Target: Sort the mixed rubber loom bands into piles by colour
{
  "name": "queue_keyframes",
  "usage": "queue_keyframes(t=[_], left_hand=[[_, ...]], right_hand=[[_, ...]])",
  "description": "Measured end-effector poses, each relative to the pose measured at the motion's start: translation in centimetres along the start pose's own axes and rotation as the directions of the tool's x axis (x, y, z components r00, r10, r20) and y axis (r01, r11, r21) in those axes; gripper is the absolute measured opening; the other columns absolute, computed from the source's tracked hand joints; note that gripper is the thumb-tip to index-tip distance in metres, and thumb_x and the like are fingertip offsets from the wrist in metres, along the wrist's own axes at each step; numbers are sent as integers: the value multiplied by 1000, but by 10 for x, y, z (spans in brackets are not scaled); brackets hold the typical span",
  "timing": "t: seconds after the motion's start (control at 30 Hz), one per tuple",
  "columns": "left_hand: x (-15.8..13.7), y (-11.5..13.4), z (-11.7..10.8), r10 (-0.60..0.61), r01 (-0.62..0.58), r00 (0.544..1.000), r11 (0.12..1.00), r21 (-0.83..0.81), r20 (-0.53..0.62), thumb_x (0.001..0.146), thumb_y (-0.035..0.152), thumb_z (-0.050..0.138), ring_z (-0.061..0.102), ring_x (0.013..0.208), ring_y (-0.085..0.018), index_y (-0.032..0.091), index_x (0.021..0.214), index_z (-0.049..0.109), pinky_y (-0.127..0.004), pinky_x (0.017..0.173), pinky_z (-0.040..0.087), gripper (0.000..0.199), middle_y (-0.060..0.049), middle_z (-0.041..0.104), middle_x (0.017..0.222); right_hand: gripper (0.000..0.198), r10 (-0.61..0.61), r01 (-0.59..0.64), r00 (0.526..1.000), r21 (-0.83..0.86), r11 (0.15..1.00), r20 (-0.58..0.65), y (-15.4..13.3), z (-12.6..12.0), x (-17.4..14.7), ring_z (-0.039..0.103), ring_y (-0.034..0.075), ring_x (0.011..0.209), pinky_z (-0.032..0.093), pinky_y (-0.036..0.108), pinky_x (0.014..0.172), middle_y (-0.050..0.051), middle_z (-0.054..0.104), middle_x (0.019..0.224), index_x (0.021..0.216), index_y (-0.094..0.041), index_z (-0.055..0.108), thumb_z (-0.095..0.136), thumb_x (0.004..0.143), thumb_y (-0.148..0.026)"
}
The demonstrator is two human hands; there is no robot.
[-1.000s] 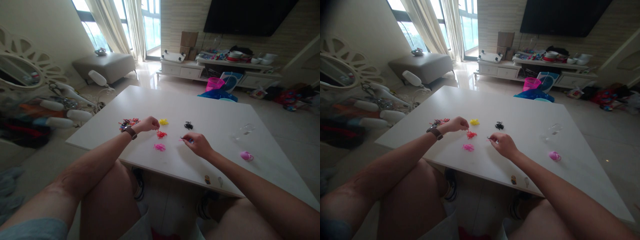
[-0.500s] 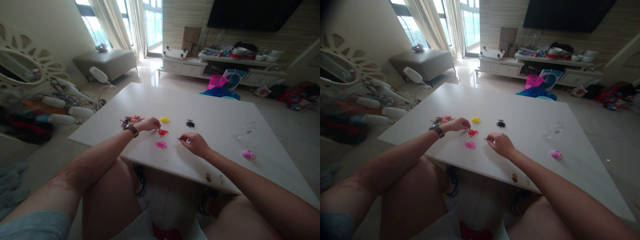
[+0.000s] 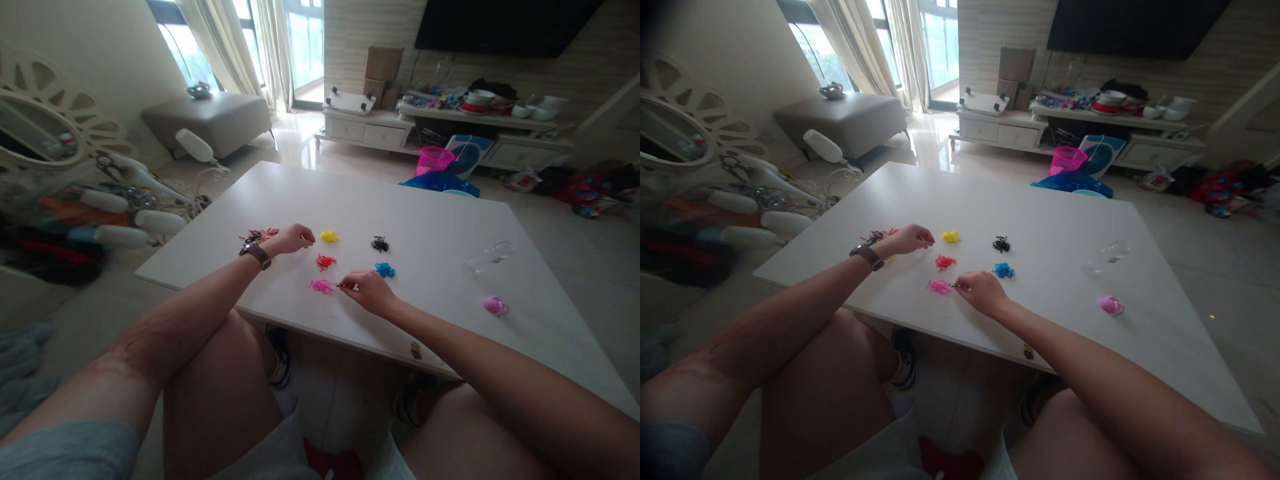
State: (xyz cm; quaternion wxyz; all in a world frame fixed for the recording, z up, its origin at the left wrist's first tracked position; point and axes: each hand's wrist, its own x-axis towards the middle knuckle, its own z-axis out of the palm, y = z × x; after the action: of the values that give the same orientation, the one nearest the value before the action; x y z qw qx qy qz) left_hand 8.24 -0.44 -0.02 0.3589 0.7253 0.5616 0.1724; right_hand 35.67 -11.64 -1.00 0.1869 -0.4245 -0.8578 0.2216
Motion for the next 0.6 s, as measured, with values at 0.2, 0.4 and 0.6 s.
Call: queue_keyframes(t=[0.2, 0.4, 0.6], left_hand=[[-1, -1, 0, -6, 6, 1000, 1000, 3, 1, 70, 26, 69, 67, 74, -17, 15, 90, 77, -22, 59, 47, 24, -7, 76, 83], [0, 1, 7, 97, -97, 995, 995, -14, 35, 73, 30, 69, 67, 75, -17, 14, 92, 78, -23, 62, 47, 27, -7, 76, 85], [-6, 23, 17, 202, -200, 969, 979, -31, 144, 73, 30, 68, 64, 72, -17, 14, 90, 79, -24, 63, 46, 26, -7, 76, 83]], right_hand=[[10, 92, -84, 995, 186, 979, -31, 4, 15, 6, 73, 19, 77, 51, 28, 70, 3, 80, 89, 91, -28, 83, 75, 85, -28], [10, 164, -136, 984, 291, 947, -72, 7, 11, 7, 73, 19, 76, 52, 28, 68, 3, 80, 85, 88, -27, 83, 76, 82, -23], [11, 205, -169, 973, 278, 946, -107, 5, 5, 8, 71, 19, 73, 52, 29, 67, 4, 79, 83, 86, -23, 82, 71, 83, -23]])
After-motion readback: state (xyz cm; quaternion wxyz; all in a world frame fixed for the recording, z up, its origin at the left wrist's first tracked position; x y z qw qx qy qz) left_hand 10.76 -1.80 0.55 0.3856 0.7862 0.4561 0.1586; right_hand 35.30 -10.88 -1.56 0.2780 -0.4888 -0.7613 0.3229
